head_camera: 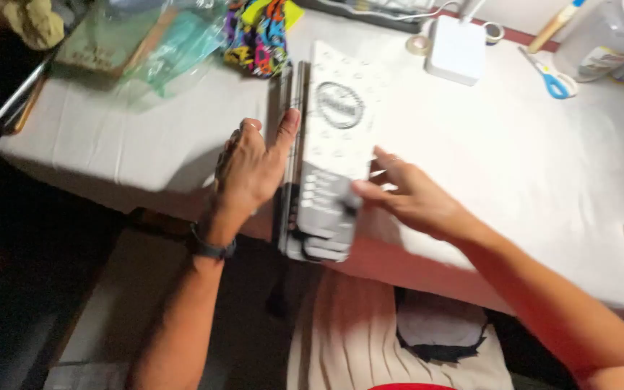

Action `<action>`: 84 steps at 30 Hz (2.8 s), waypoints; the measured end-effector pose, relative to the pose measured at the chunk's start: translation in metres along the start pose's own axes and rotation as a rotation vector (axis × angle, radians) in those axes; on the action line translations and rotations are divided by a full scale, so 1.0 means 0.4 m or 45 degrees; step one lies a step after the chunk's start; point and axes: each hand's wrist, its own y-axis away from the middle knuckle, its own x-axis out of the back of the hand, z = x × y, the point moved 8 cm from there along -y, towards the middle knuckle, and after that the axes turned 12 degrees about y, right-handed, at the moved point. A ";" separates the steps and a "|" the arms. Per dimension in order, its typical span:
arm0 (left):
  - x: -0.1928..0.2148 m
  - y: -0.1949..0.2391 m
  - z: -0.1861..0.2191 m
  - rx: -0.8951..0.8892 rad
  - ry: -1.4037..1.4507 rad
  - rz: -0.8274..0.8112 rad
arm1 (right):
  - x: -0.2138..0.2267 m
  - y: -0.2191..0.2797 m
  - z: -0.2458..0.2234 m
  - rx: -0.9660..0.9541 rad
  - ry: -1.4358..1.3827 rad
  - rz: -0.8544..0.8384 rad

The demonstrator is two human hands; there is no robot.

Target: Folding and stacking paper shawarma wraps at a workspace.

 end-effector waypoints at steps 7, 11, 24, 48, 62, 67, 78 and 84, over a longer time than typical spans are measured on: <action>-0.031 -0.007 0.070 0.061 0.009 -0.091 | -0.033 0.006 -0.036 0.036 -0.194 -0.047; -0.048 0.053 0.117 0.194 0.186 -0.094 | -0.069 0.011 -0.047 -0.010 0.023 -0.087; -0.071 0.080 0.132 0.189 0.227 -0.036 | -0.056 0.074 -0.117 0.119 -0.589 0.060; -0.148 -0.056 -0.035 0.319 0.566 -0.174 | -0.085 0.001 0.045 -0.103 -1.120 0.228; 0.301 -0.005 0.044 0.093 0.634 0.197 | 0.123 0.141 0.089 0.010 -0.601 0.180; 0.555 -0.089 0.059 -0.179 0.612 0.360 | 0.173 0.175 0.186 -0.063 -0.693 0.258; 0.566 -0.400 -0.284 0.148 0.593 0.080 | 0.161 0.177 0.169 -0.250 -0.464 0.389; 0.636 -0.491 -0.319 -0.553 -0.401 0.544 | 0.160 0.170 0.195 -0.101 -0.451 0.326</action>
